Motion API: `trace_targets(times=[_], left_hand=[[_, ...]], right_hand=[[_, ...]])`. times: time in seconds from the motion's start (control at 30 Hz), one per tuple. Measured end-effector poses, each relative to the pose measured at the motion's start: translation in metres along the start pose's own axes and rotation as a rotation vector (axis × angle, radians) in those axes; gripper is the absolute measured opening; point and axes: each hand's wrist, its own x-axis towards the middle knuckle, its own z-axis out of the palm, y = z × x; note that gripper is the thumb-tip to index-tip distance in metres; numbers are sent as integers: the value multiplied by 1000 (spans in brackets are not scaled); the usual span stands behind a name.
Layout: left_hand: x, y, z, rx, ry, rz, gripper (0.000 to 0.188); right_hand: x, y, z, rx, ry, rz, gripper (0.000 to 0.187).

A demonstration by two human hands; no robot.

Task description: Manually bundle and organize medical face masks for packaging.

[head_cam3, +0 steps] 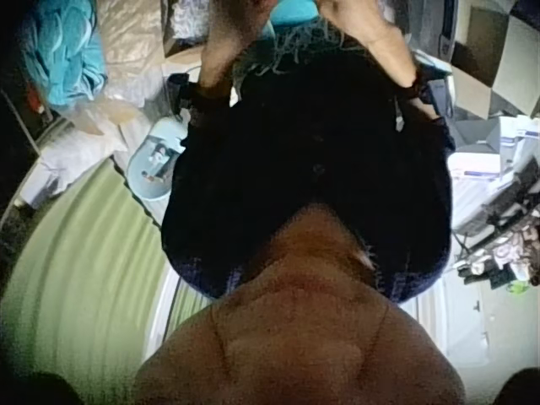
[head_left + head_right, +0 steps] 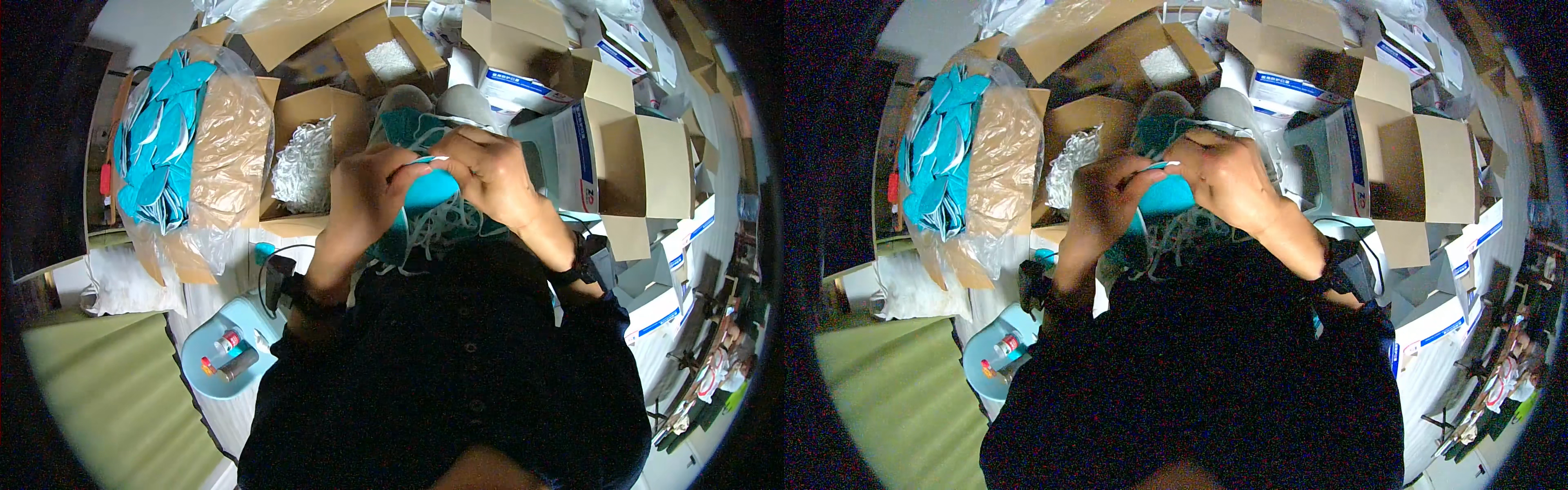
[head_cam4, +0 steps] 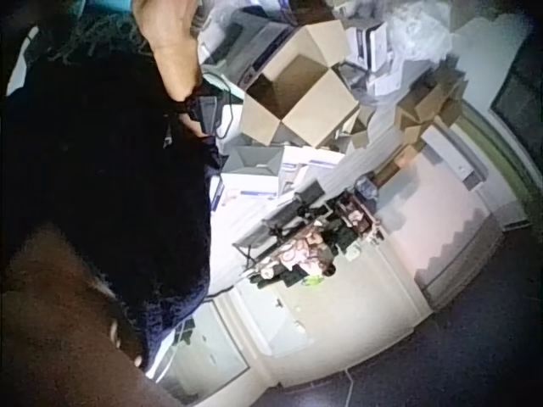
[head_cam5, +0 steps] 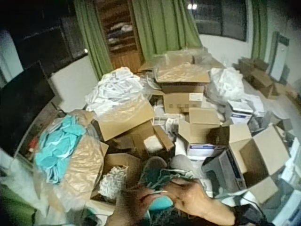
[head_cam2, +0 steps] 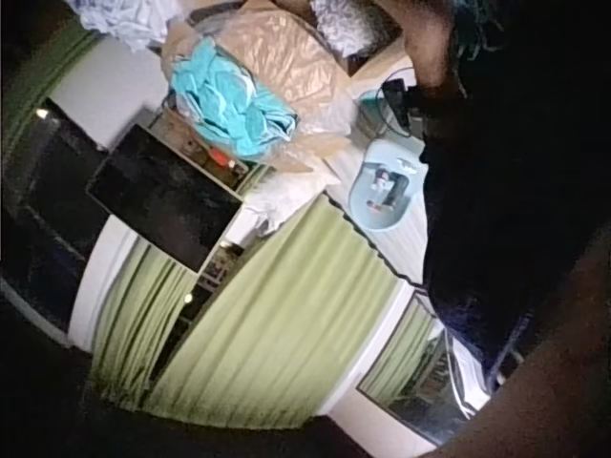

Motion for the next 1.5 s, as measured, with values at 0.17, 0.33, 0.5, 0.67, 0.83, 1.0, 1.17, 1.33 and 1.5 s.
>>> trace_targets(times=[0.17, 0.33, 0.5, 0.67, 0.83, 1.0, 1.17, 1.33, 1.5], left_hand=[[-3, -13, -5, -349, -28, -401, 8], [-13, -73, -9, -389, 448, -343, 9], [-8, -63, -40, -447, 125, -344, 13], [-6, -45, -44, -486, -60, -146, 16], [5, -23, -28, -456, -129, -69, 12], [-1, -29, -20, -391, 57, -232, 2], [-24, -97, 0, 80, 564, -235, 9], [-16, -135, -67, -548, 725, -469, 17], [-23, -125, -62, -808, 642, -724, 30]], right_hand=[[-4, -8, -14, -195, 59, -261, 12], [-21, -28, -24, -128, 108, -320, 22], [-30, -31, -33, 56, -504, 9, 25], [18, -30, -35, 244, -188, 312, 41], [16, 3, 19, 756, -336, 216, 43], [-2, 4, 36, 581, -289, 197, 18], [-21, -12, 29, 88, -178, -53, 24], [-52, -46, 11, 95, -286, -246, 22], [-35, -40, 1, 386, -885, -8, 36]])
